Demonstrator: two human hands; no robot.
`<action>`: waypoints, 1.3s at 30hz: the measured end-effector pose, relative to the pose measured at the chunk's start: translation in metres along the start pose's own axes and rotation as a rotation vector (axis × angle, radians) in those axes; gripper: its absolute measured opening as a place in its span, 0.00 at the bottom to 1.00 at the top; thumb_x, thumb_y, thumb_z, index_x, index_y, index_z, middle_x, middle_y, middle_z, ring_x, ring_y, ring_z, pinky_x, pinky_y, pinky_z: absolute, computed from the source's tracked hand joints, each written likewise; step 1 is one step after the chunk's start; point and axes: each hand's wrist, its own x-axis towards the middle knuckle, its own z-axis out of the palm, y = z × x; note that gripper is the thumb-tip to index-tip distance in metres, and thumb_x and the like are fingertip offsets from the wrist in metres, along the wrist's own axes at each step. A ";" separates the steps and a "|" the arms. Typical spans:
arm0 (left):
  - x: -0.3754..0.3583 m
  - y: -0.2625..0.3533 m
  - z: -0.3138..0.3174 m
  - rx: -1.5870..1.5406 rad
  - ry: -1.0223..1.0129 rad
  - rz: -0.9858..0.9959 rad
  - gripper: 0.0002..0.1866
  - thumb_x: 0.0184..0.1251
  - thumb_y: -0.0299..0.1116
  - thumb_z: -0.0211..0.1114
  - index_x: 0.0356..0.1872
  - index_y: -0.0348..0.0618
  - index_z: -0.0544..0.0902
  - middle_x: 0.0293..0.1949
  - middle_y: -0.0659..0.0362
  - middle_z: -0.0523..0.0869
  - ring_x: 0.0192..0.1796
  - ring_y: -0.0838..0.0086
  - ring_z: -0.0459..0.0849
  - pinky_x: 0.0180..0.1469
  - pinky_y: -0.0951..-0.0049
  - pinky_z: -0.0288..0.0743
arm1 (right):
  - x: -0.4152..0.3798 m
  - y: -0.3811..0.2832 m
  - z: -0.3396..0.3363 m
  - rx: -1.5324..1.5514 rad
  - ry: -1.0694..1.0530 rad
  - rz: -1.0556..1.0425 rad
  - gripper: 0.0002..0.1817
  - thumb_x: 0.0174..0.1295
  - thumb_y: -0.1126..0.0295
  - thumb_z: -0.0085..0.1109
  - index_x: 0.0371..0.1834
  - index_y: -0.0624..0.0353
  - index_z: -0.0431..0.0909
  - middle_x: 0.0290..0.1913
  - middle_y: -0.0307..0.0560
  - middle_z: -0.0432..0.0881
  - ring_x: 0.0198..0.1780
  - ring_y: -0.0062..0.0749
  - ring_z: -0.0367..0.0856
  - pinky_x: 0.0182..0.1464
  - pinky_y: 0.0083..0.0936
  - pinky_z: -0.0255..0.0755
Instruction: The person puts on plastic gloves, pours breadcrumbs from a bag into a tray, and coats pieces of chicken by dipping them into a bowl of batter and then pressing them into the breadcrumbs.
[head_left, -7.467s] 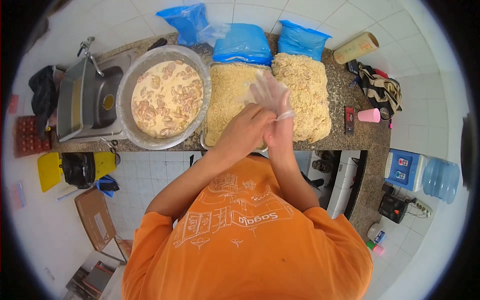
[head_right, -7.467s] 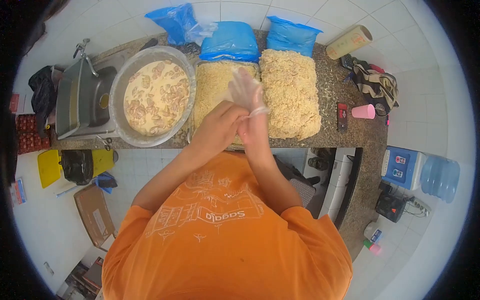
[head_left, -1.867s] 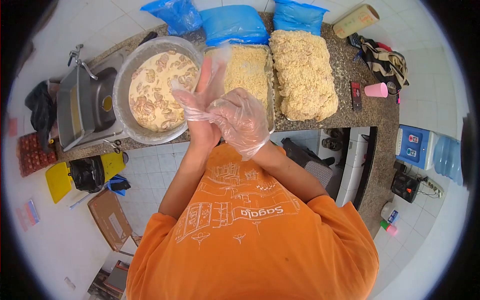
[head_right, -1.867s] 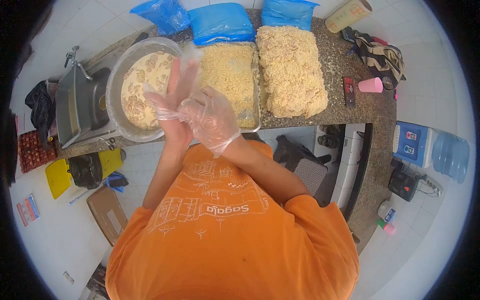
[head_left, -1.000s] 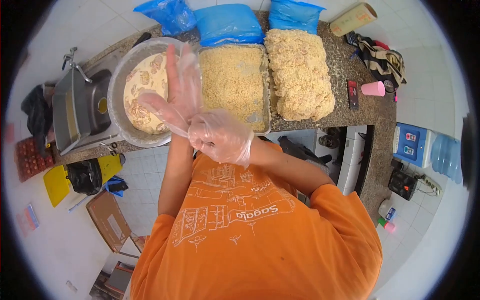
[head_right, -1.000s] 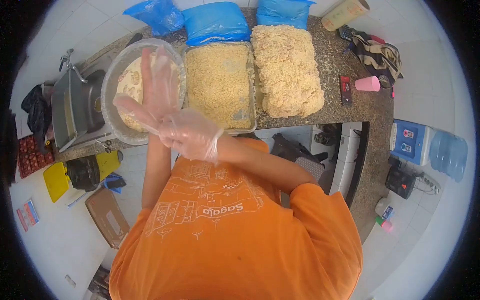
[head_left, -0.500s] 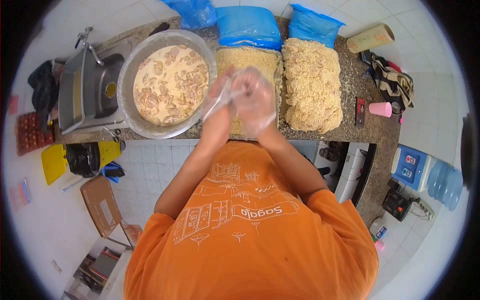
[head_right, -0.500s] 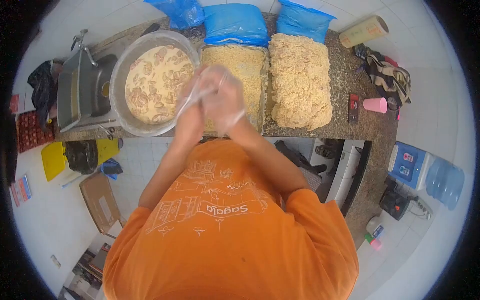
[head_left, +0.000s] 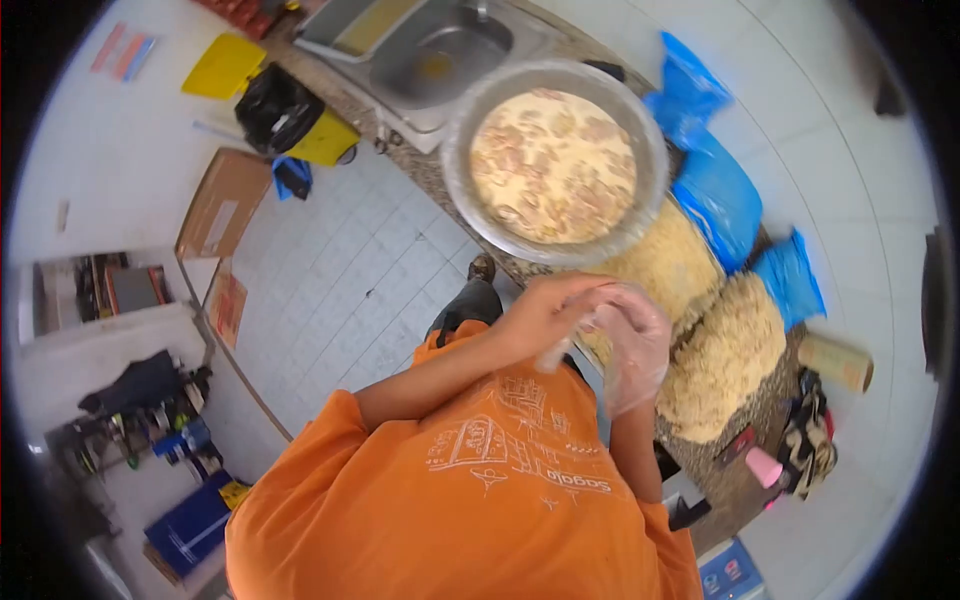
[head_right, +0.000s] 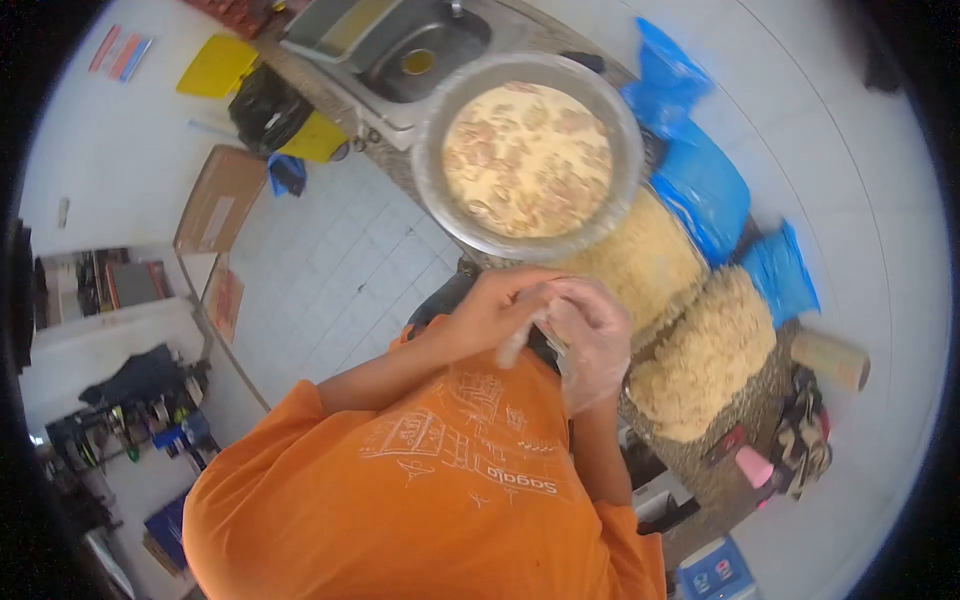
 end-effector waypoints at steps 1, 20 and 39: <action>-0.007 0.002 -0.024 0.035 0.099 0.029 0.14 0.78 0.29 0.62 0.60 0.40 0.83 0.49 0.57 0.90 0.50 0.73 0.88 0.53 0.73 0.82 | 0.001 -0.010 0.016 0.254 0.123 0.234 0.09 0.67 0.82 0.58 0.48 0.67 0.83 0.48 0.48 0.84 0.51 0.33 0.82 0.55 0.27 0.77; -0.128 -0.082 -0.501 0.121 0.793 0.051 0.36 0.69 0.34 0.71 0.76 0.44 0.65 0.74 0.46 0.61 0.75 0.51 0.65 0.72 0.57 0.67 | 0.218 0.183 0.593 0.366 -0.089 0.507 0.08 0.64 0.79 0.50 0.42 0.61 0.78 0.37 0.39 0.78 0.40 0.23 0.77 0.45 0.20 0.72; -0.104 -0.434 -1.131 0.637 0.988 0.182 0.09 0.65 0.33 0.67 0.39 0.40 0.85 0.35 0.55 0.87 0.37 0.62 0.86 0.44 0.65 0.80 | 0.471 0.217 0.905 -0.180 -0.940 -0.218 0.21 0.69 0.70 0.60 0.64 0.63 0.78 0.62 0.57 0.81 0.67 0.52 0.77 0.72 0.34 0.67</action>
